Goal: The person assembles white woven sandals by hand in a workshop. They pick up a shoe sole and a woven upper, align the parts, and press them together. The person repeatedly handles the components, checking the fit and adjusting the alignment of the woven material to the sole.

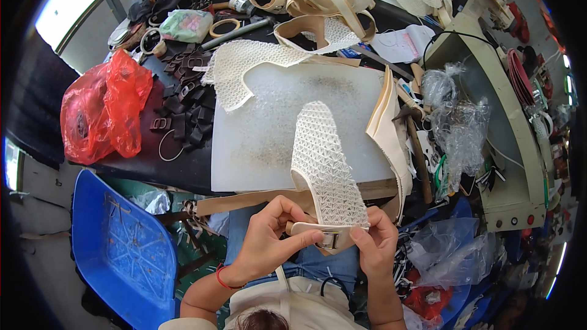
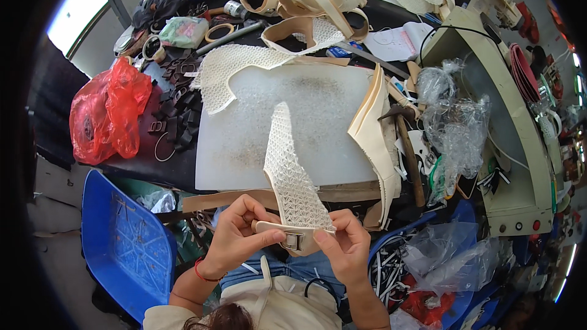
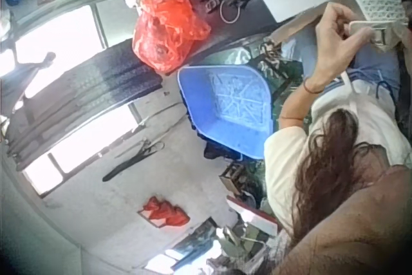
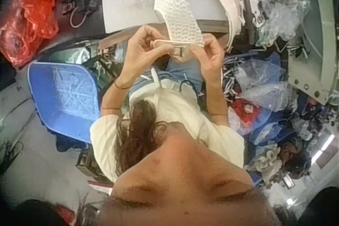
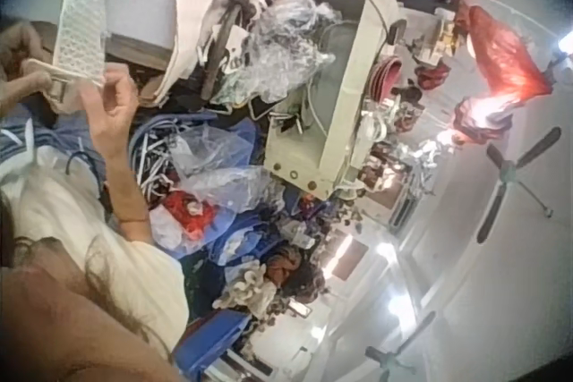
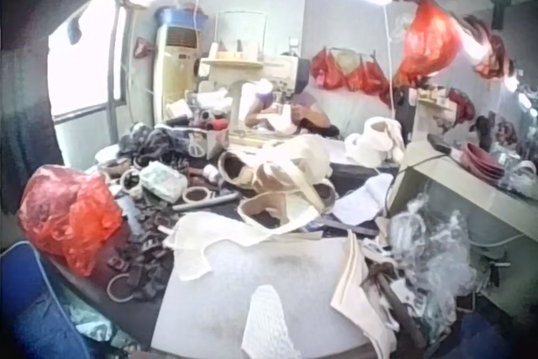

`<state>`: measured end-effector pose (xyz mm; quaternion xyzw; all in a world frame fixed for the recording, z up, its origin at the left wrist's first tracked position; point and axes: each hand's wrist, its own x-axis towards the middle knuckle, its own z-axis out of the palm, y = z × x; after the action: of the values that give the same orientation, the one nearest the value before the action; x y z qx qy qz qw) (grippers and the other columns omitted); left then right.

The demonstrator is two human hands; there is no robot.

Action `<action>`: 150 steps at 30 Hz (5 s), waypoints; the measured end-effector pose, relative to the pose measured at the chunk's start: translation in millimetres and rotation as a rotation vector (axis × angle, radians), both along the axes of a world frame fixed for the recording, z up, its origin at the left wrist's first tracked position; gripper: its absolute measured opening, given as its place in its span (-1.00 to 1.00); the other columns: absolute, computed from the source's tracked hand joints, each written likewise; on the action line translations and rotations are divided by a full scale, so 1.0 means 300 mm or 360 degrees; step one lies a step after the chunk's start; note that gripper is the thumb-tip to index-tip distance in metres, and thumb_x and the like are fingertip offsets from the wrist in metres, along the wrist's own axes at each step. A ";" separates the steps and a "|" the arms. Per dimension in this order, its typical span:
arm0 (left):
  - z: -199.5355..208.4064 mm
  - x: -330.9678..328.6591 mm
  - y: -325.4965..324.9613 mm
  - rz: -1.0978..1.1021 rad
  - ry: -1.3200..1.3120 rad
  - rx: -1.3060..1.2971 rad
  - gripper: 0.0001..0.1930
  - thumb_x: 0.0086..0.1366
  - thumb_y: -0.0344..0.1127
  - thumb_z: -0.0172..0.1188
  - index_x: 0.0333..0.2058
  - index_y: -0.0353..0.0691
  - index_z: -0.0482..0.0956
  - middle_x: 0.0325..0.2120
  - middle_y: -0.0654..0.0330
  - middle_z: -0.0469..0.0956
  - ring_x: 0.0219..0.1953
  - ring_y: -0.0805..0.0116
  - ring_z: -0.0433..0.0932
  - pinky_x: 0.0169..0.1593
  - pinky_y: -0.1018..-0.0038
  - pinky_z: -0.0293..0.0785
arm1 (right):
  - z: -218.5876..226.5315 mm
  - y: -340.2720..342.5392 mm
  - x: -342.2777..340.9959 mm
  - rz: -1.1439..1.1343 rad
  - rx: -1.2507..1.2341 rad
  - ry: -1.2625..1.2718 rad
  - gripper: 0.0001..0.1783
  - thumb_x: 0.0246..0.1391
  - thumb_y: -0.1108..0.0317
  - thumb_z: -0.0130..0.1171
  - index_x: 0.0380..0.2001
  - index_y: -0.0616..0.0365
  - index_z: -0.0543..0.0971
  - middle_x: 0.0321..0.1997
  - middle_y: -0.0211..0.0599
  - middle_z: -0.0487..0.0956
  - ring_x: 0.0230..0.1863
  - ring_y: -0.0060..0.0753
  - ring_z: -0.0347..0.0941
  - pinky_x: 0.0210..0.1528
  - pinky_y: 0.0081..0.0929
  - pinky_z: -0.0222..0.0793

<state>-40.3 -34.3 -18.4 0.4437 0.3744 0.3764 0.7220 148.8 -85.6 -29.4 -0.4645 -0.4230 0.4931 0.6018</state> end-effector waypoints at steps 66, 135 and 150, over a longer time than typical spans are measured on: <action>0.296 -0.040 0.175 0.0601 0.0266 0.1093 -0.81 0.18 -0.52 0.15 -0.22 -0.44 0.48 -0.28 0.12 0.52 -0.33 0.50 0.50 -0.24 0.63 0.42 | 0.124 0.165 -0.127 -0.0101 0.0362 -0.0589 -0.66 -0.16 0.42 0.37 -0.26 0.23 0.54 -0.36 -0.23 0.57 -0.41 -0.45 0.51 -0.34 -0.55 0.43; 0.070 0.112 0.160 -0.0156 0.0692 0.0978 -0.93 0.06 -0.49 0.09 -0.49 -0.38 0.48 -0.64 0.21 0.46 -0.59 0.59 0.38 -0.46 0.63 0.32 | 0.133 0.179 0.021 -0.0170 0.0958 -0.2029 -0.78 -0.26 0.53 0.30 -0.42 0.17 0.58 -0.36 -0.34 0.53 -0.22 -0.30 0.43 -0.03 -0.20 0.21; 0.055 0.049 0.204 0.0130 0.0596 0.0904 -0.89 0.13 -0.46 0.10 -0.44 -0.41 0.49 -0.59 0.15 0.53 -0.51 0.49 0.53 -0.42 0.58 0.42 | -0.019 0.076 0.163 -0.0561 0.0078 0.0818 -0.79 0.07 0.34 -0.01 -0.43 0.31 0.48 -0.25 -0.16 0.53 -0.15 -0.32 0.43 0.00 -0.45 0.29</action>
<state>-25.6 27.0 -1.9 0.6730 0.3982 0.4064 0.4726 197.9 -62.9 -35.0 -0.3762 -0.1817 0.4721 0.7763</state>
